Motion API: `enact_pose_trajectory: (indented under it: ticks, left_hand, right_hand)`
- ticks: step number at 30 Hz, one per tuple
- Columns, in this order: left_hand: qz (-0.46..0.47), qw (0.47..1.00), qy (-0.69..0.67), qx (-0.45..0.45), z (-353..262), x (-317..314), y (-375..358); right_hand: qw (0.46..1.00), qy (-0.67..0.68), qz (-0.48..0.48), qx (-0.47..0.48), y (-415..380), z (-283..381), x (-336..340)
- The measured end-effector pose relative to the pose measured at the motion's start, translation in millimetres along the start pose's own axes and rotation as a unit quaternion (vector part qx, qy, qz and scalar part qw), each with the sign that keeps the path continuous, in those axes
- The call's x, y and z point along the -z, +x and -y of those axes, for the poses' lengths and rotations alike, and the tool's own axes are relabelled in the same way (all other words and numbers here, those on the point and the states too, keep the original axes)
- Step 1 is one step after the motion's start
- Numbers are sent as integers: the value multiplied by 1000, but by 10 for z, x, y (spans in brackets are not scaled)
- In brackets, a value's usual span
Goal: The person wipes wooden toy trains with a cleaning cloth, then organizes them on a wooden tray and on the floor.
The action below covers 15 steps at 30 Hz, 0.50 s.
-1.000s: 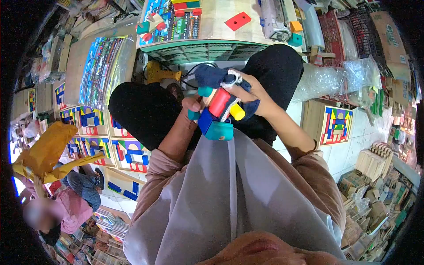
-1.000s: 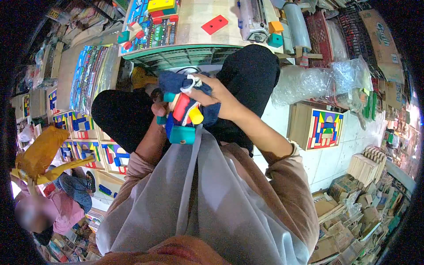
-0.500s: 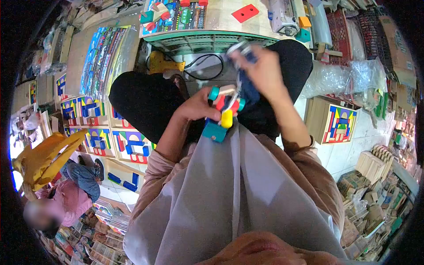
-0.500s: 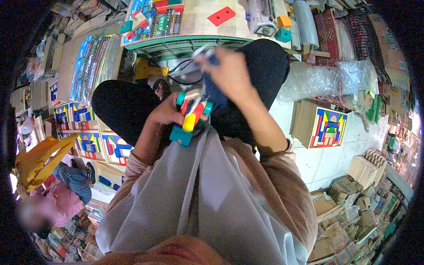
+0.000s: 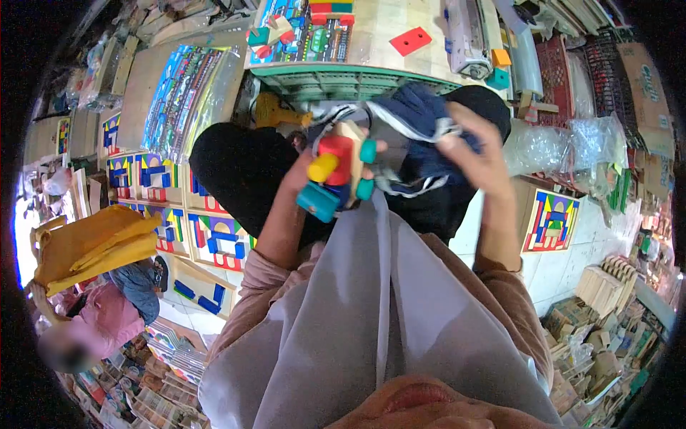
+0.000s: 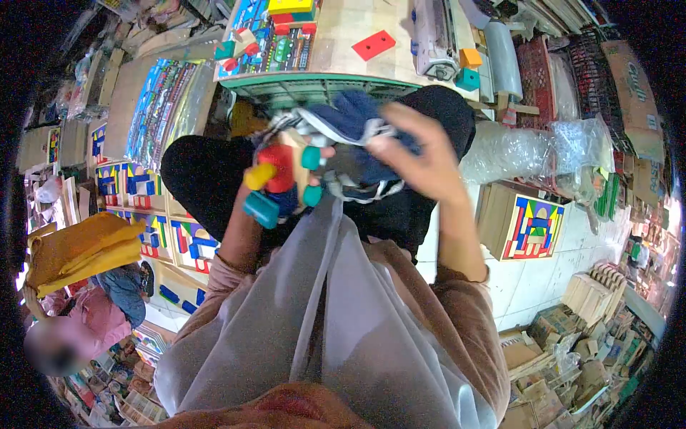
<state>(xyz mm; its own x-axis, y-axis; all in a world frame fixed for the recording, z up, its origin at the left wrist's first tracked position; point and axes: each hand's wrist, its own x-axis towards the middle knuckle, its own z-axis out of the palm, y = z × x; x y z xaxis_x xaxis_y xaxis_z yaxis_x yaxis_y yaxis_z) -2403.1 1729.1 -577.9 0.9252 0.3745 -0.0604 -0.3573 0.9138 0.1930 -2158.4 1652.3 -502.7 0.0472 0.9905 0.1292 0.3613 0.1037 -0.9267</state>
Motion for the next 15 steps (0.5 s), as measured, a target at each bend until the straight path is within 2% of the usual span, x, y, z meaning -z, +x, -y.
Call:
enact_pose_trajectory:
  ticks: [1, 2, 3, 4, 6, 7, 8, 9, 10, 11, 12, 13, 14, 15]
  left_hand:
    - [-16, 991, 129, 3, -4, 236, -19]
    - [-124, 929, 338, -84, 64, 266, -17]
    - [-122, 942, 291, -119, 41, 484, 15]
    - [-122, 950, 242, -153, 14, 731, 19]
    - [-219, 943, 189, -168, -3, 973, -30]
    - [-238, 883, 369, -165, -110, 743, -18]
    - [-249, 792, 535, -155, -243, 435, 16]
    - [-204, 892, 365, -174, -321, 306, 19]
    - [-147, 955, 179, -187, -371, 209, 25]
    - [-74, 970, 95, -212, -341, 115, 34]
    - [16, 973, 57, -221, -303, 295, 104]
    - [-30, 960, 80, -268, -241, 99, 184]
    - [-75, 941, 102, -312, -196, -92, 241]
    - [28, 962, 127, -239, -253, 153, 222]
  right_hand:
    - [991, -86, 35, 96, 80, 71, -189]
    - [982, -138, 65, 112, 92, 129, -442]
    - [994, -31, 39, 99, 114, 137, -724]
    - [990, -60, -1, 127, 130, 176, -793]
    - [976, -117, 59, 175, 33, 201, -642]
    - [972, -119, 132, 152, -59, 197, -536]
    - [963, -123, 205, 128, -150, 183, -393]
    - [967, -67, 235, 70, -240, 203, -212]
    - [964, -13, 265, 11, -302, 246, -5]
    - [975, 16, 217, 31, -342, 295, 230]
    - [984, 45, 167, 51, -362, 358, 379]
    - [985, 164, 1, 56, -358, 468, 303]
    - [945, 275, -167, 59, -349, 557, 187]
    - [952, 194, -220, 83, -310, 489, 136]
